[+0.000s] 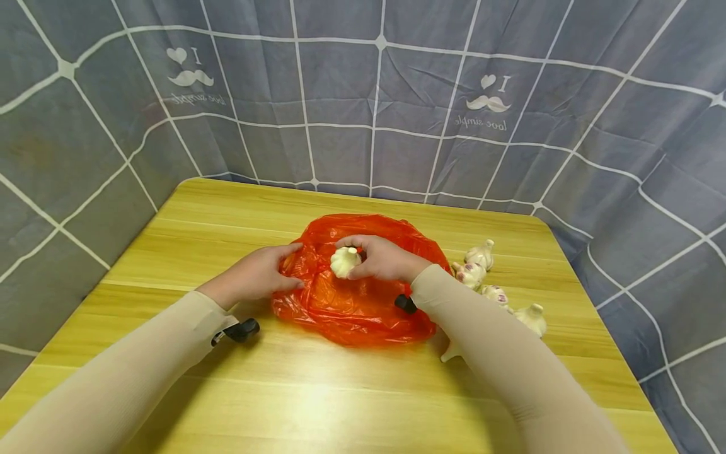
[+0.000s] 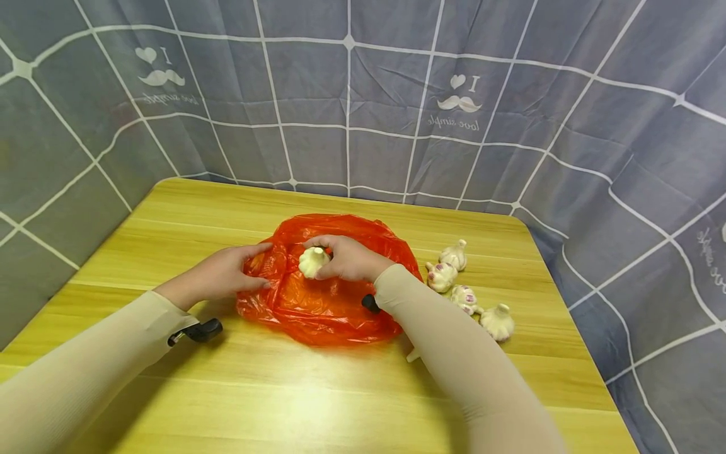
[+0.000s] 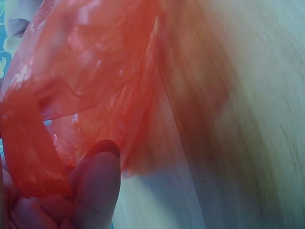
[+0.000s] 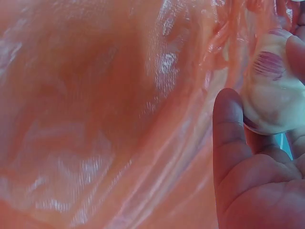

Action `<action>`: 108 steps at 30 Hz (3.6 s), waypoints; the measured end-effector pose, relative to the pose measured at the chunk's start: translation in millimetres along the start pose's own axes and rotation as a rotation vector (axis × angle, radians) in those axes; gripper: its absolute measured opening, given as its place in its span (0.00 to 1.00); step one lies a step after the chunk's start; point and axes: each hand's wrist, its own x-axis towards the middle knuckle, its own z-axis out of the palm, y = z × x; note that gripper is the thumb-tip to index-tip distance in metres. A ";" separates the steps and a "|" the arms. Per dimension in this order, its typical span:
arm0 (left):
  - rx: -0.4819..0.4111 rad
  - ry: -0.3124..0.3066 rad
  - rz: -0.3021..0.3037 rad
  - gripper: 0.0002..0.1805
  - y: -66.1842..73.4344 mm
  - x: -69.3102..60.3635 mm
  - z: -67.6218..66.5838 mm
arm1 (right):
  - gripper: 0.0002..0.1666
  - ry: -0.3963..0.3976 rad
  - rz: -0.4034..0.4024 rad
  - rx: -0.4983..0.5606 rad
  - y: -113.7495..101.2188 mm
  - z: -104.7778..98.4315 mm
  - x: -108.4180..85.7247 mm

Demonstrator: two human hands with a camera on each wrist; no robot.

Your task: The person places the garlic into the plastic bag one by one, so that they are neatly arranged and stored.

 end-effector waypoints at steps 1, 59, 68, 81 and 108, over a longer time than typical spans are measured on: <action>0.000 0.000 0.001 0.50 0.3 0.1 0.1 | 0.39 0.000 0.000 -0.005 0.5 1.3 1.4; -0.003 -0.011 -0.013 0.47 0.7 -0.6 2.3 | 0.41 -0.022 0.032 -0.117 6.5 25.3 32.2; 0.008 -0.013 -0.013 0.47 1.9 -0.1 2.6 | 0.43 -0.029 0.040 -0.097 7.0 23.6 30.3; 0.002 -0.013 -0.031 0.48 0.3 -0.1 2.4 | 0.44 -0.068 0.001 -0.086 -0.4 0.6 10.1; 0.013 -0.011 -0.012 0.48 -4.0 -0.6 1.9 | 0.42 0.164 -0.008 -0.018 13.2 -105.2 -73.1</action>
